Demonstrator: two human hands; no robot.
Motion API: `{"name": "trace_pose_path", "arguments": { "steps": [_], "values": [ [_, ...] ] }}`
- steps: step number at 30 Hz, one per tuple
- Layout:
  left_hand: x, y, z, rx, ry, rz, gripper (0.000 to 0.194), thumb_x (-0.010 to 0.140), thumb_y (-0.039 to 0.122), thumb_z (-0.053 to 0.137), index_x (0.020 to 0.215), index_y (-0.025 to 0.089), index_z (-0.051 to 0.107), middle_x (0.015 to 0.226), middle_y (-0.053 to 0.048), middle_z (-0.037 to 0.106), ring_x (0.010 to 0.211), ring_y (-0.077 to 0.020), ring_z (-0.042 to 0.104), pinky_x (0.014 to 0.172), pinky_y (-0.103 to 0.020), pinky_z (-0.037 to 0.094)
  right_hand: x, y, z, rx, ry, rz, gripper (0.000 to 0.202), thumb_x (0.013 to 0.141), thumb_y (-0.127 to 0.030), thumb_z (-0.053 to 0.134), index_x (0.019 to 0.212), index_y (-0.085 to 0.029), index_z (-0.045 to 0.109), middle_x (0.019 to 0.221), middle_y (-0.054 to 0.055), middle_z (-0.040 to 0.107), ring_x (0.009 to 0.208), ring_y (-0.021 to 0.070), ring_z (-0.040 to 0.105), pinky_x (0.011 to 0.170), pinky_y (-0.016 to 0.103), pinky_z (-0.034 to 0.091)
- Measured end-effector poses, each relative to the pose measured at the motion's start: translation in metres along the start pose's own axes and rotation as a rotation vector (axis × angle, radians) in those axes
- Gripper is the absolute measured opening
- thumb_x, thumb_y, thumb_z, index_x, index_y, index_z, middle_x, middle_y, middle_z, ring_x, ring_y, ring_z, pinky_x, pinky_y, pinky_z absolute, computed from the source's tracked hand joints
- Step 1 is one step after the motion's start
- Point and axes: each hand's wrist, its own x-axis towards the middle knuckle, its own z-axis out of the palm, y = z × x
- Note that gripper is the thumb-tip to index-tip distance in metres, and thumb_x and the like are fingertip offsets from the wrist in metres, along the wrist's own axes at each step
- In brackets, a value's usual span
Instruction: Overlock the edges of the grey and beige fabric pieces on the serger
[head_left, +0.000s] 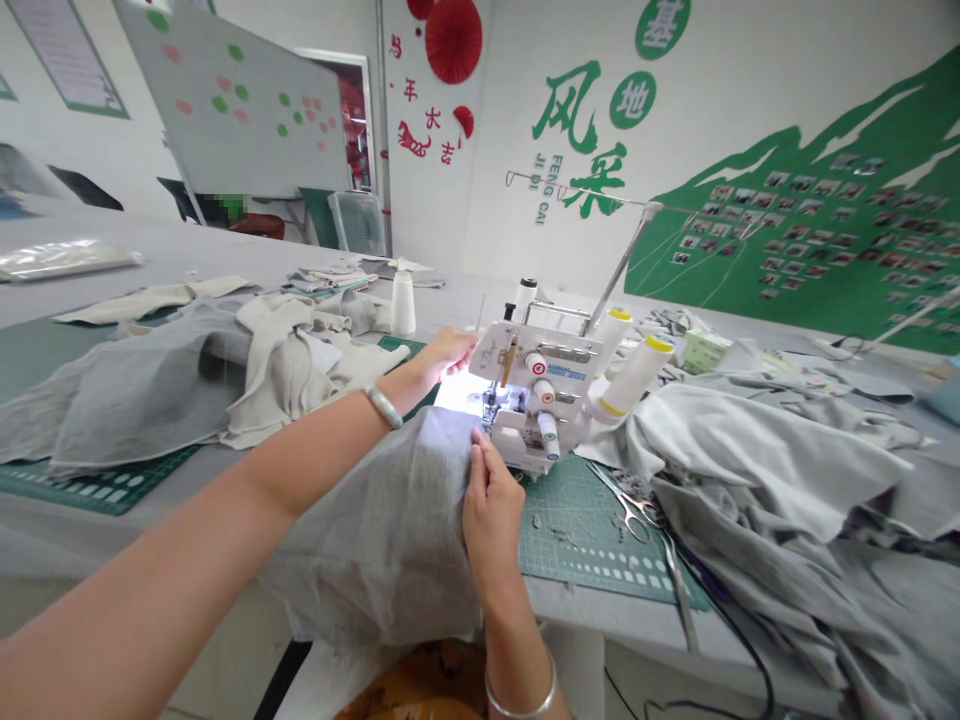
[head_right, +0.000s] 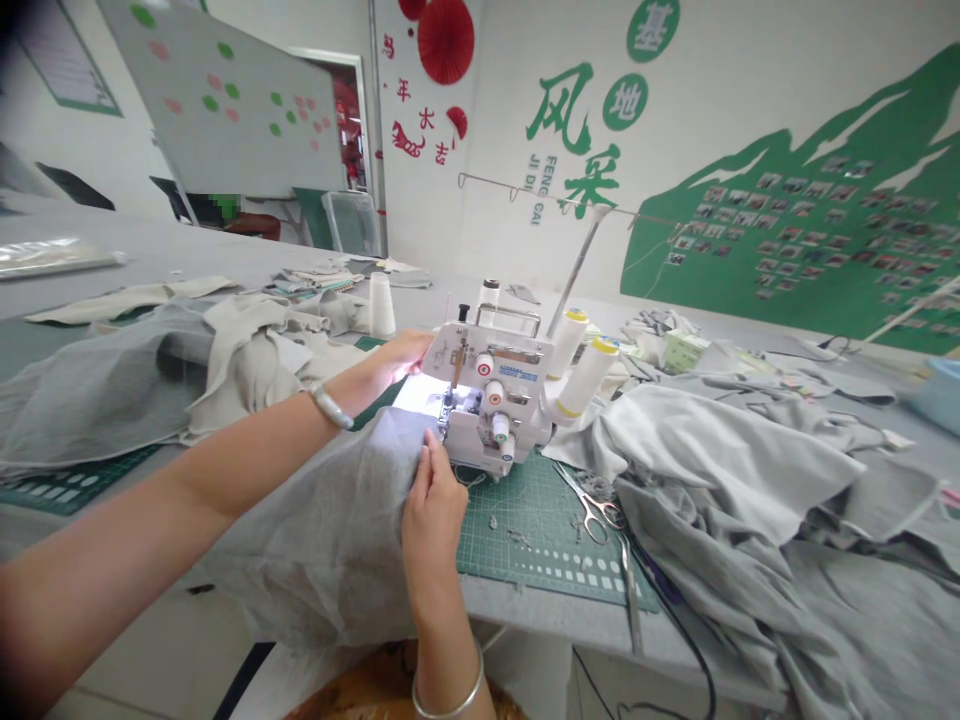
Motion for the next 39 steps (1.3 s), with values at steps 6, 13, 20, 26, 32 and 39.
{"name": "trace_pose_path", "arguments": {
  "steps": [6, 13, 20, 26, 32, 39],
  "values": [
    [-0.09, -0.036, -0.004, 0.621, 0.148, 0.482, 0.017, 0.087, 0.027, 0.051, 0.079, 0.02, 0.064, 0.084, -0.004, 0.067, 0.081, -0.0172, 0.06, 0.077, -0.026, 0.046, -0.001, 0.0, -0.003, -0.015, -0.05, -0.026, 0.043, 0.097, -0.034, 0.037, 0.126, -0.014, 0.062, 0.119, 0.012, 0.069, 0.108, 0.0251, 0.066, 0.095, 0.038, 0.048],
    [-0.12, -0.066, 0.002, 1.062, -0.086, 0.643, 0.035, 0.097, 0.028, 0.039, 0.125, 0.019, 0.059, 0.133, -0.009, 0.058, 0.126, -0.0228, 0.049, 0.108, -0.041, 0.033, -0.015, 0.006, -0.006, 0.031, -0.041, -0.083, 0.042, 0.096, -0.031, 0.04, 0.132, -0.015, 0.056, 0.131, 0.01, 0.062, 0.111, 0.0227, 0.064, 0.094, 0.034, 0.049],
    [-0.123, -0.063, -0.001, 1.248, -0.068, 0.709, 0.038, 0.1, 0.032, 0.036, 0.129, 0.018, 0.056, 0.136, -0.011, 0.052, 0.126, -0.0246, 0.045, 0.107, -0.044, 0.035, -0.021, 0.015, -0.01, 0.096, -0.051, -0.077, 0.044, 0.096, -0.033, 0.044, 0.136, -0.017, 0.051, 0.135, 0.01, 0.058, 0.119, 0.0236, 0.059, 0.098, 0.037, 0.047],
    [-0.131, -0.058, 0.003, 1.357, -0.079, 0.706, 0.04, 0.101, 0.034, 0.033, 0.131, 0.017, 0.053, 0.129, -0.011, 0.055, 0.119, -0.0246, 0.047, 0.103, -0.043, 0.037, -0.021, 0.015, -0.008, 0.146, -0.066, -0.093, 0.04, 0.096, -0.031, 0.043, 0.132, -0.017, 0.056, 0.134, 0.009, 0.059, 0.121, 0.0224, 0.057, 0.1, 0.036, 0.046],
    [-0.133, -0.055, 0.002, 1.313, -0.096, 0.693, 0.04, 0.102, 0.036, 0.032, 0.129, 0.016, 0.054, 0.131, -0.01, 0.056, 0.12, -0.0225, 0.049, 0.104, -0.04, 0.037, -0.023, 0.015, -0.007, 0.166, -0.074, -0.095, 0.039, 0.096, -0.032, 0.043, 0.129, -0.017, 0.059, 0.132, 0.01, 0.061, 0.119, 0.0227, 0.059, 0.098, 0.036, 0.048],
    [-0.136, -0.056, -0.001, 1.282, -0.115, 0.677, 0.041, 0.101, 0.036, 0.035, 0.132, 0.016, 0.052, 0.137, -0.01, 0.054, 0.126, -0.0229, 0.047, 0.108, -0.041, 0.035, -0.027, 0.014, -0.009, 0.183, -0.079, -0.1, 0.039, 0.096, -0.032, 0.044, 0.128, -0.017, 0.06, 0.13, 0.01, 0.062, 0.118, 0.0219, 0.06, 0.1, 0.035, 0.047]
  ]
}}
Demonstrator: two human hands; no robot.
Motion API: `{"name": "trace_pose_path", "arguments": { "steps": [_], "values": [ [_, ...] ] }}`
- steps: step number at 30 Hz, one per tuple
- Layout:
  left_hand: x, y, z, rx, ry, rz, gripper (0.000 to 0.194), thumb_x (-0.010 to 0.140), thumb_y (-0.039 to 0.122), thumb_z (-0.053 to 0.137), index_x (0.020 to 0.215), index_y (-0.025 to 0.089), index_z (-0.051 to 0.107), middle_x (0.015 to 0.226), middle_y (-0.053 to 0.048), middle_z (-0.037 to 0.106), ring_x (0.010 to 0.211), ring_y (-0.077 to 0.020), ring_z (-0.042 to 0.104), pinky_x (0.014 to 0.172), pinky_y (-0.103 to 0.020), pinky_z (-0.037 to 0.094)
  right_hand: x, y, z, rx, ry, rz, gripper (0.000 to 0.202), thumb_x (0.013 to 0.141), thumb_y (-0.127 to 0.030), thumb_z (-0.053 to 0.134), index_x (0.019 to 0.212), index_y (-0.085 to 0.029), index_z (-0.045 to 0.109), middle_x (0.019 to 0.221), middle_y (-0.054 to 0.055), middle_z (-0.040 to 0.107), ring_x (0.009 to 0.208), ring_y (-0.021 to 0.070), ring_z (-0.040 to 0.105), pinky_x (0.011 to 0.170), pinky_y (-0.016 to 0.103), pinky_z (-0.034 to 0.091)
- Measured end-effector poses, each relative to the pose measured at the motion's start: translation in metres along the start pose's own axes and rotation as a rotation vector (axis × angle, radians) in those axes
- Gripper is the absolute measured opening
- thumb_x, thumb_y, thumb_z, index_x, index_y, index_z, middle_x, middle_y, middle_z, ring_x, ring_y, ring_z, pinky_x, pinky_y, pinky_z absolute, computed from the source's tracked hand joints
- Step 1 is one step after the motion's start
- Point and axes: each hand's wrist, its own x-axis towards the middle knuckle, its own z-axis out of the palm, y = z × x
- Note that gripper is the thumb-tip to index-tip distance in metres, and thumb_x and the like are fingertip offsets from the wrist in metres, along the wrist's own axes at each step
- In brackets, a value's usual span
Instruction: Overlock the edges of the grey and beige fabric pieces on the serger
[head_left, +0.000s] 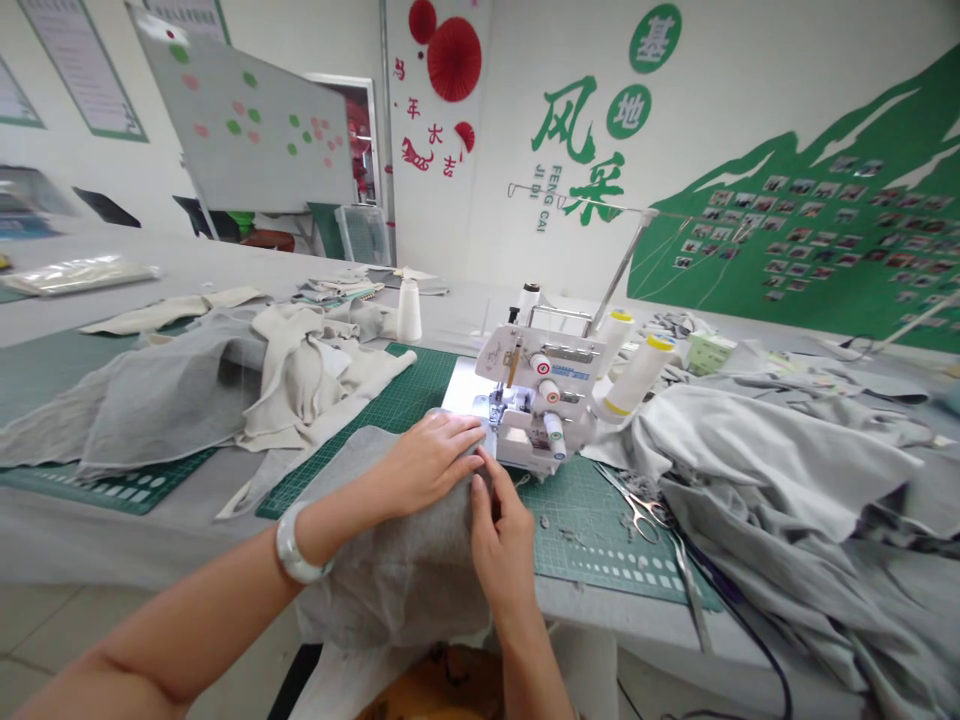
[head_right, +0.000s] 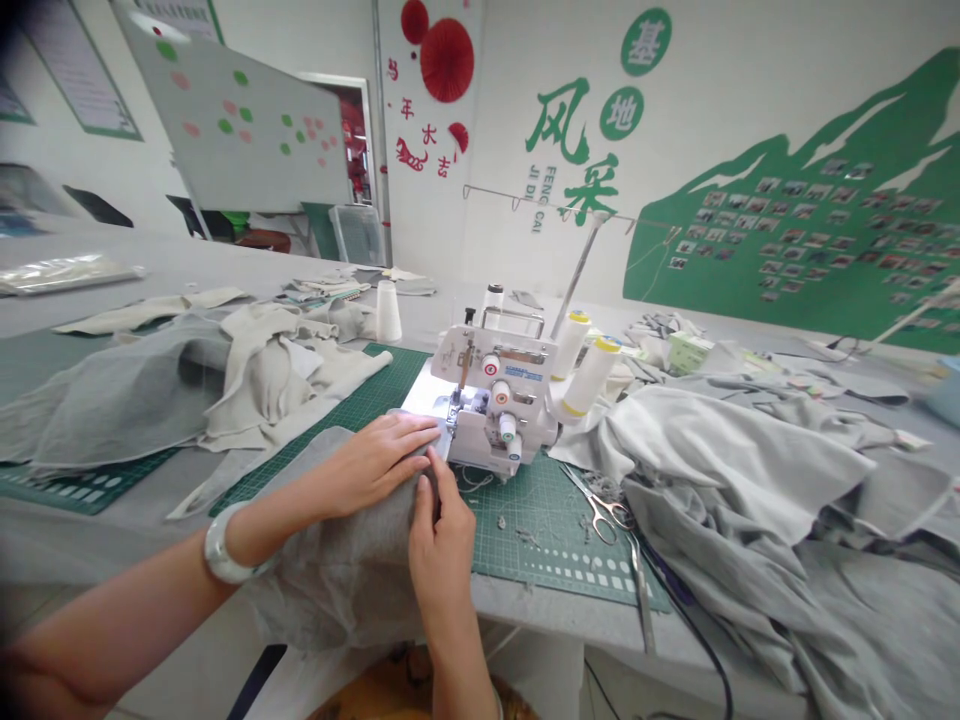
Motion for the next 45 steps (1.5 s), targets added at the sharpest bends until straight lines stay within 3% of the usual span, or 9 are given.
{"name": "trace_pose_path", "arguments": {
  "steps": [20, 33, 39, 45],
  "values": [
    [0.002, -0.006, -0.002, -0.058, -0.007, 0.01, 0.046, 0.1, 0.043, 0.035, 0.133, 0.016, 0.052, 0.137, -0.012, 0.053, 0.127, -0.024, 0.047, 0.108, -0.042, 0.036, -0.004, -0.005, -0.003, 0.072, -0.039, 0.054, 0.036, 0.092, -0.032, 0.05, 0.121, -0.016, 0.064, 0.12, 0.009, 0.068, 0.109, 0.0227, 0.064, 0.097, 0.037, 0.049],
    [0.01, -0.019, 0.0, -0.052, -0.015, 0.029, 0.047, 0.101, 0.041, 0.033, 0.135, 0.013, 0.05, 0.138, -0.013, 0.053, 0.13, -0.0222, 0.046, 0.111, -0.041, 0.035, -0.011, -0.005, -0.004, 0.084, -0.026, 0.038, 0.038, 0.095, -0.03, 0.046, 0.128, -0.019, 0.059, 0.134, 0.009, 0.06, 0.125, 0.0214, 0.053, 0.108, 0.04, 0.04],
    [-0.01, -0.002, 0.002, 0.024, 0.073, -0.083, 0.045, 0.102, 0.039, 0.03, 0.133, 0.015, 0.052, 0.139, -0.01, 0.052, 0.132, -0.0207, 0.043, 0.117, -0.044, 0.025, -0.017, -0.002, -0.003, 0.076, -0.025, 0.076, 0.039, 0.096, -0.03, 0.042, 0.13, -0.019, 0.056, 0.136, 0.009, 0.058, 0.127, 0.0204, 0.051, 0.109, 0.04, 0.038],
    [-0.008, -0.012, 0.009, -0.019, -0.012, -0.102, 0.047, 0.102, 0.039, 0.028, 0.139, 0.016, 0.046, 0.146, -0.01, 0.045, 0.139, -0.0203, 0.037, 0.118, -0.044, 0.024, -0.02, -0.006, 0.004, 0.121, -0.048, 0.08, 0.039, 0.097, -0.031, 0.039, 0.132, -0.019, 0.055, 0.138, 0.008, 0.056, 0.129, 0.0188, 0.049, 0.109, 0.038, 0.038]
  ]
}}
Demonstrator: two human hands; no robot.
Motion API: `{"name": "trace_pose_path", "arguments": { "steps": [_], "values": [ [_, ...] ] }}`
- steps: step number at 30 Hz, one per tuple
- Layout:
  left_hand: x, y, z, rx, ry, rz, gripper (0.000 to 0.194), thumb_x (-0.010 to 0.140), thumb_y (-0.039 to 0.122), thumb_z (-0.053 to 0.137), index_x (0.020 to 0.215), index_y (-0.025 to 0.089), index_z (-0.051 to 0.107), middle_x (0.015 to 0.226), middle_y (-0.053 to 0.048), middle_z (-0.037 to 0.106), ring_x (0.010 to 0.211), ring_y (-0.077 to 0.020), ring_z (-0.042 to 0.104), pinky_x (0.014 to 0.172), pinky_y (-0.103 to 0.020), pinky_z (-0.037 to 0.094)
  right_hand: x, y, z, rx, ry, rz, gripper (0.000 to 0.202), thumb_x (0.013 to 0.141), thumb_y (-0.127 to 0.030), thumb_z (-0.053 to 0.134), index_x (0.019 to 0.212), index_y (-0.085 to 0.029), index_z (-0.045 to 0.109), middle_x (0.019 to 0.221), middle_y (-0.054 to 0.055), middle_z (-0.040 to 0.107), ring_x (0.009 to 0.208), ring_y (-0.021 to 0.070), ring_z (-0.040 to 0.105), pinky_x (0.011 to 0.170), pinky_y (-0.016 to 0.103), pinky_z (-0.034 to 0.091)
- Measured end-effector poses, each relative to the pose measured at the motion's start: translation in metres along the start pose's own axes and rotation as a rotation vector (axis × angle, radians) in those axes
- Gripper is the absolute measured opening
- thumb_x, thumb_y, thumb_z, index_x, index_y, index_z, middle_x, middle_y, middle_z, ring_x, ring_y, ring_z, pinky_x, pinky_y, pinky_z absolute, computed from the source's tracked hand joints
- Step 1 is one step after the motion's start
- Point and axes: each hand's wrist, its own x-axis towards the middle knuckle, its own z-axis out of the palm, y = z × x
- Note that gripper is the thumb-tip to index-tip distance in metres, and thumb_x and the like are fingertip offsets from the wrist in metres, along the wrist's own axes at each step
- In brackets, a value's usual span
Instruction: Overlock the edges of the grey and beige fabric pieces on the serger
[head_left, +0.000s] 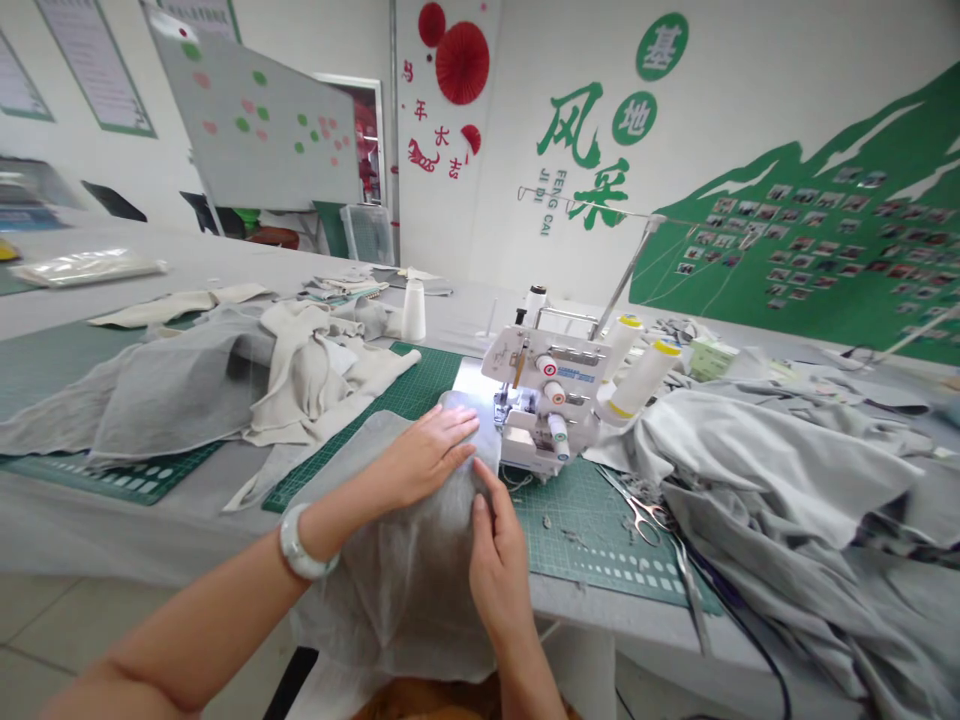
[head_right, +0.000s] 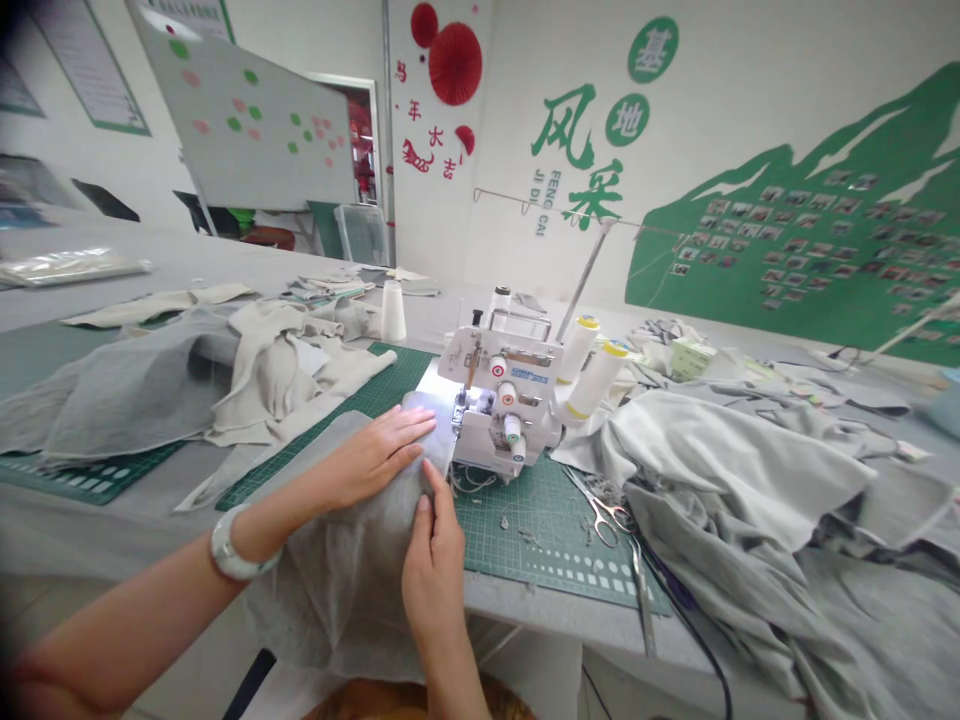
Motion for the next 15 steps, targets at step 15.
{"name": "trace_pose_path", "arguments": {
  "steps": [15],
  "values": [
    [0.012, -0.004, -0.004, 0.035, 0.049, 0.05, 0.041, 0.101, 0.036, 0.035, 0.135, 0.02, 0.051, 0.142, -0.008, 0.05, 0.136, -0.0223, 0.04, 0.117, -0.047, 0.023, -0.008, 0.004, 0.0, -0.023, 0.034, 0.032, 0.039, 0.097, -0.029, 0.04, 0.132, -0.021, 0.054, 0.139, 0.006, 0.055, 0.13, 0.0189, 0.048, 0.109, 0.038, 0.039]
  ]
}}
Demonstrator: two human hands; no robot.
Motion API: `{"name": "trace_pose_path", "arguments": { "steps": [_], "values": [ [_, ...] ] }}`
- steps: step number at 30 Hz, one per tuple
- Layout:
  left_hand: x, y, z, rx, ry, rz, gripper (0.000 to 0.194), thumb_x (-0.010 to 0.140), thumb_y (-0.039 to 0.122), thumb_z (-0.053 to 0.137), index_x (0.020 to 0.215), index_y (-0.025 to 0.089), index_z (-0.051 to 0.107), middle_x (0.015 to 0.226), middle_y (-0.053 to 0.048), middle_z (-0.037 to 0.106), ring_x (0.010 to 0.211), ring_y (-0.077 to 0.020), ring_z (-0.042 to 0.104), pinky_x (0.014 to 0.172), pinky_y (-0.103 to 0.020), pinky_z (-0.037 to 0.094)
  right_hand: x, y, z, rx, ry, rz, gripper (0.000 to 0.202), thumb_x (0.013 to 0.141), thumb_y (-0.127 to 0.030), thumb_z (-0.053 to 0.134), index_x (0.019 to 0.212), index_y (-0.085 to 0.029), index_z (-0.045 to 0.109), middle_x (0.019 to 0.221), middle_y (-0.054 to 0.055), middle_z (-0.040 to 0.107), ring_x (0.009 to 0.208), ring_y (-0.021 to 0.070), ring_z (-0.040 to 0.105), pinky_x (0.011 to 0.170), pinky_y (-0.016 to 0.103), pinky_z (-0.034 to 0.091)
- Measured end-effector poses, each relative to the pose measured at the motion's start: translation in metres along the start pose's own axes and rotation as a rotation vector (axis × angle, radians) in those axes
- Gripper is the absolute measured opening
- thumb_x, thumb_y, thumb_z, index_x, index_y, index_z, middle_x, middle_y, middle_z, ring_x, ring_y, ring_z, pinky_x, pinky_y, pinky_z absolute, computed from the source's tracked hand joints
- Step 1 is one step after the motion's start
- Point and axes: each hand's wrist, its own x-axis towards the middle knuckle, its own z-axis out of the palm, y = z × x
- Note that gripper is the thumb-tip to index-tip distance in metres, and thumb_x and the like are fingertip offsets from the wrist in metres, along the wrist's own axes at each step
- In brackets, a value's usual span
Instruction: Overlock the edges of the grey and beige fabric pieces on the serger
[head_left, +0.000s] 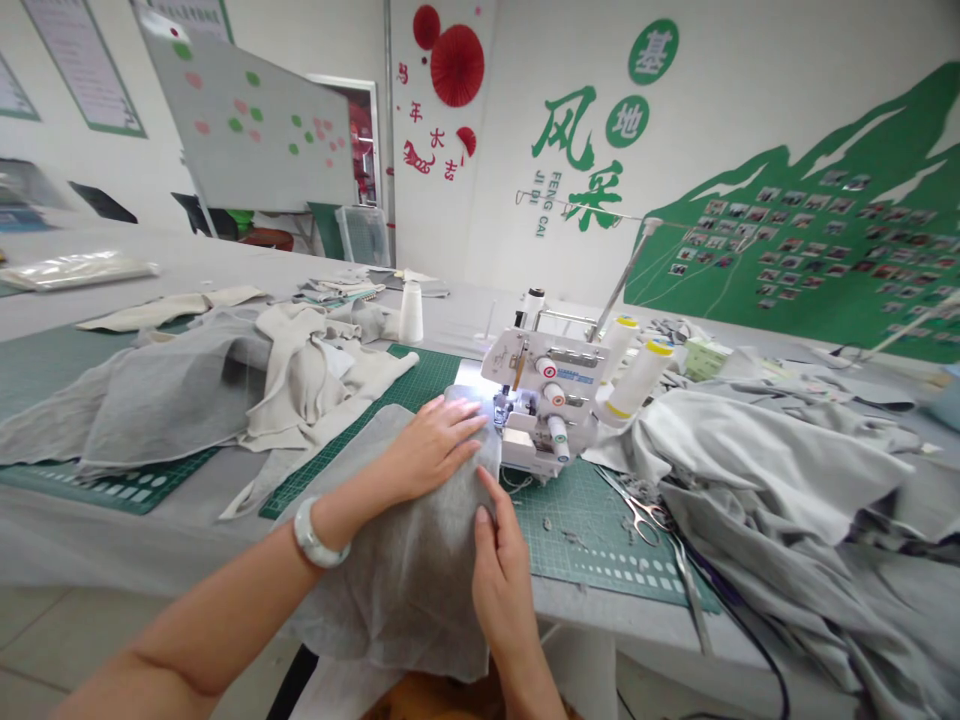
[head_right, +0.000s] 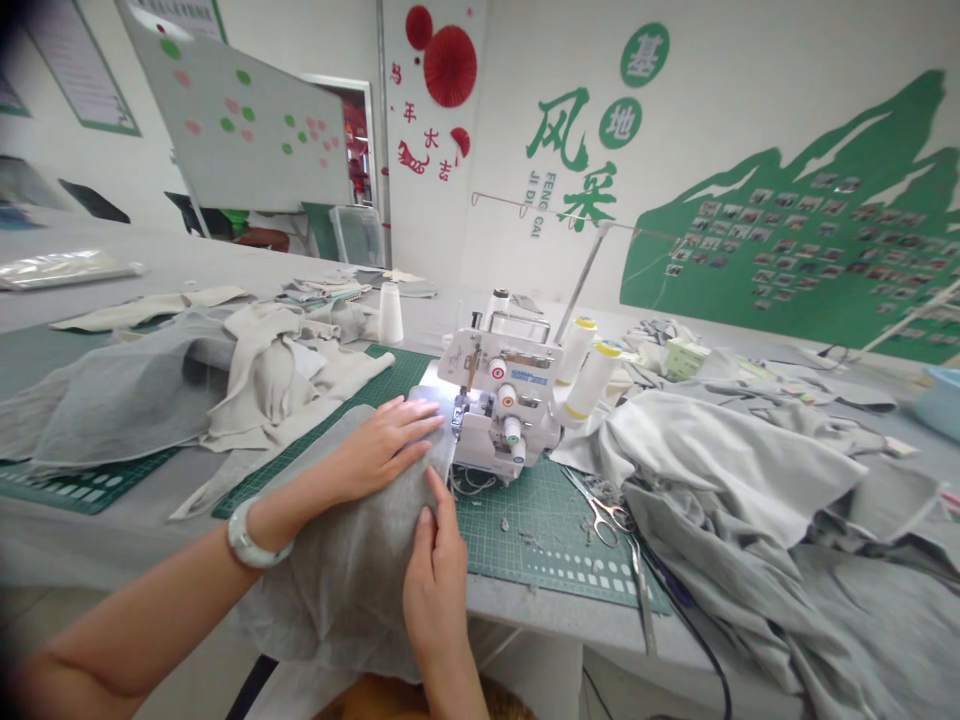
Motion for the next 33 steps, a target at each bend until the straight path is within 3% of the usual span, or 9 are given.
{"name": "trace_pose_path", "arguments": {
  "steps": [13, 22, 33],
  "values": [
    [0.009, -0.006, 0.001, -0.059, -0.059, 0.002, 0.042, 0.1, 0.037, 0.036, 0.135, 0.02, 0.051, 0.142, -0.008, 0.051, 0.135, -0.0211, 0.042, 0.116, -0.048, 0.023, -0.002, 0.001, -0.002, 0.001, 0.01, 0.014, 0.041, 0.097, -0.03, 0.04, 0.134, -0.02, 0.052, 0.141, 0.006, 0.053, 0.133, 0.0186, 0.045, 0.111, 0.039, 0.036],
    [-0.006, 0.007, -0.002, -0.032, -0.011, 0.036, 0.044, 0.101, 0.04, 0.035, 0.133, 0.016, 0.053, 0.139, -0.01, 0.053, 0.132, -0.0224, 0.045, 0.115, -0.045, 0.027, -0.003, 0.002, -0.002, 0.013, -0.003, 0.02, 0.04, 0.097, -0.031, 0.039, 0.133, -0.021, 0.053, 0.141, 0.006, 0.053, 0.133, 0.0188, 0.045, 0.111, 0.039, 0.036],
    [0.004, -0.005, 0.008, -0.037, -0.025, 0.004, 0.045, 0.101, 0.037, 0.034, 0.138, 0.014, 0.048, 0.144, -0.011, 0.048, 0.137, -0.0223, 0.04, 0.117, -0.047, 0.024, -0.008, 0.004, 0.002, -0.001, -0.047, 0.045, 0.042, 0.097, -0.032, 0.037, 0.135, -0.02, 0.05, 0.144, 0.007, 0.049, 0.136, 0.0186, 0.041, 0.113, 0.039, 0.033]
  ]
}}
